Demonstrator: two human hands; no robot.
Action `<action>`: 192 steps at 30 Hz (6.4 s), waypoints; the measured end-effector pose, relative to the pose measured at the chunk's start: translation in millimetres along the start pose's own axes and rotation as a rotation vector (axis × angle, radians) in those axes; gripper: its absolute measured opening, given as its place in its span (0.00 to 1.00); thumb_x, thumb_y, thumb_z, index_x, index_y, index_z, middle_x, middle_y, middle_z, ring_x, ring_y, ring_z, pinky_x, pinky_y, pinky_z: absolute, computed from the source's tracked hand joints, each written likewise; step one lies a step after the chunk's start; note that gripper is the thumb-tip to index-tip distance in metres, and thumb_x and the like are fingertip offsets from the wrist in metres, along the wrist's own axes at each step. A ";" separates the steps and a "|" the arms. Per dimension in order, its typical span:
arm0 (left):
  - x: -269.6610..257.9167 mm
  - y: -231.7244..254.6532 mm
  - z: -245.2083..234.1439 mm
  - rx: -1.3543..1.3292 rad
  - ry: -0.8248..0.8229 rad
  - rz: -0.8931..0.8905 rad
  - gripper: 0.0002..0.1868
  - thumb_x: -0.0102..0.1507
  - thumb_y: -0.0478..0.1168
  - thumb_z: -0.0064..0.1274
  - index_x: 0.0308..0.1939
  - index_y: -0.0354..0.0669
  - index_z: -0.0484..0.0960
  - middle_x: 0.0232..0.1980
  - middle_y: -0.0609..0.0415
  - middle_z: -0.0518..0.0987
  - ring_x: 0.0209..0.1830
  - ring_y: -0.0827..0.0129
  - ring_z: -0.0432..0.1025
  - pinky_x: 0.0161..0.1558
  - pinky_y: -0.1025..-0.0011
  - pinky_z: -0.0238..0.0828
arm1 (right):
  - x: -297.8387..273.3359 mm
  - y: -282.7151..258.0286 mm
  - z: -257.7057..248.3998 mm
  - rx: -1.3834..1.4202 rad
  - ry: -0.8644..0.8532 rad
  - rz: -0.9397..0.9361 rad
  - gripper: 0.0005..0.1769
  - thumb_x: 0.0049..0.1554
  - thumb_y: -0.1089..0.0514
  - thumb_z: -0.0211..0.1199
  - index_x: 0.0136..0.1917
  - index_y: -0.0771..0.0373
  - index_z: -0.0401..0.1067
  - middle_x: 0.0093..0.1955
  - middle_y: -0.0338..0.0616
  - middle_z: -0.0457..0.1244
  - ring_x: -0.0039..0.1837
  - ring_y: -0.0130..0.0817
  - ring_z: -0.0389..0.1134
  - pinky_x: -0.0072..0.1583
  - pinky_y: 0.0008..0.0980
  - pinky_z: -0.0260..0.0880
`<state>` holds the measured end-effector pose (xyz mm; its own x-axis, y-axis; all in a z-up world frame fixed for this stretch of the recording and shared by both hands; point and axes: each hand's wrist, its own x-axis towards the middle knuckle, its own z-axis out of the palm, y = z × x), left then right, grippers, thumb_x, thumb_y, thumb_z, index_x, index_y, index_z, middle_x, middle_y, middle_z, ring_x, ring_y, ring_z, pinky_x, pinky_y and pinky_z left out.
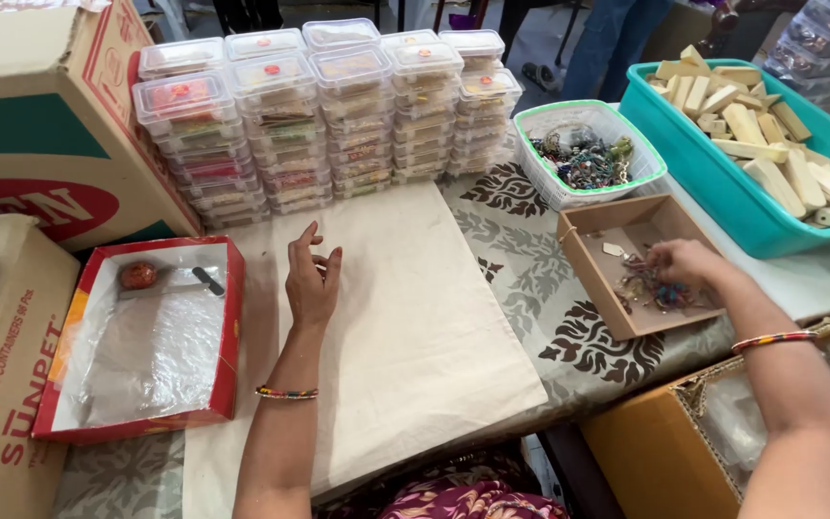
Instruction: The person sits at a table and packs small jewelry items into clear plastic bags. They then place the sealed bags into decorative red and gold pouches, folding the tops closed. The person handles multiple items from a box and a basket, organizing them into the pouches.
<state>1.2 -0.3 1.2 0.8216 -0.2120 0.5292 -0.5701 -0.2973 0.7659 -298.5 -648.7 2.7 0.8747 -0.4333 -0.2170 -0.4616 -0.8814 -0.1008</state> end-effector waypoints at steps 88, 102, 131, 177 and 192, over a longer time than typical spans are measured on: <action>7.9 -53.7 37.1 -0.770 -0.186 -0.458 0.29 0.65 0.30 0.44 0.72 0.44 0.67 0.65 0.59 0.78 0.59 0.83 0.72 0.64 0.75 0.64 | 17.9 -540.0 59.7 1.175 0.210 -0.758 0.11 0.54 0.73 0.67 0.50 0.66 0.75 0.48 0.42 0.70 0.52 0.28 0.71 0.55 0.27 0.73; 8.4 -23.7 17.0 -0.636 -0.489 -0.717 0.06 0.62 0.44 0.61 0.36 0.49 0.84 0.32 0.65 0.82 0.26 0.85 0.63 0.27 0.81 0.52 | 58.8 -519.3 82.6 1.456 0.288 -0.812 0.11 0.55 0.76 0.66 0.49 0.66 0.75 0.54 0.43 0.67 0.55 0.29 0.71 0.56 0.29 0.76; 18.4 63.7 -35.0 0.659 -0.287 -0.165 0.20 0.62 0.53 0.58 0.50 0.43 0.82 0.46 0.45 0.82 0.42 0.51 0.77 0.42 0.55 0.73 | 51.5 -523.7 81.6 1.656 -0.169 -0.421 0.07 0.55 0.68 0.70 0.49 0.67 0.78 0.46 0.43 0.72 0.46 0.29 0.73 0.50 0.28 0.76; 65.8 87.0 -122.4 1.253 -0.128 0.638 0.09 0.62 0.38 0.51 0.43 0.46 0.85 0.43 0.54 0.82 0.47 0.61 0.76 0.55 0.56 0.68 | 57.0 -515.3 78.9 1.718 0.156 -0.364 0.07 0.56 0.70 0.67 0.50 0.68 0.78 0.45 0.43 0.72 0.46 0.28 0.72 0.50 0.27 0.75; 9.9 -7.6 1.9 0.691 -0.632 0.397 0.10 0.65 0.43 0.51 0.41 0.47 0.87 0.51 0.55 0.83 0.51 0.61 0.77 0.57 0.58 0.70 | 83.7 -502.4 90.9 1.943 0.450 -0.295 0.08 0.57 0.71 0.68 0.52 0.71 0.75 0.48 0.44 0.70 0.49 0.28 0.72 0.54 0.27 0.76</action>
<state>13.6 -1.9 -0.1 0.5331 -0.8063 0.2564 -0.8438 -0.5286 0.0922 -6.8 -225.1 -53.1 0.7639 -0.6200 0.1791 0.4296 0.2814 -0.8580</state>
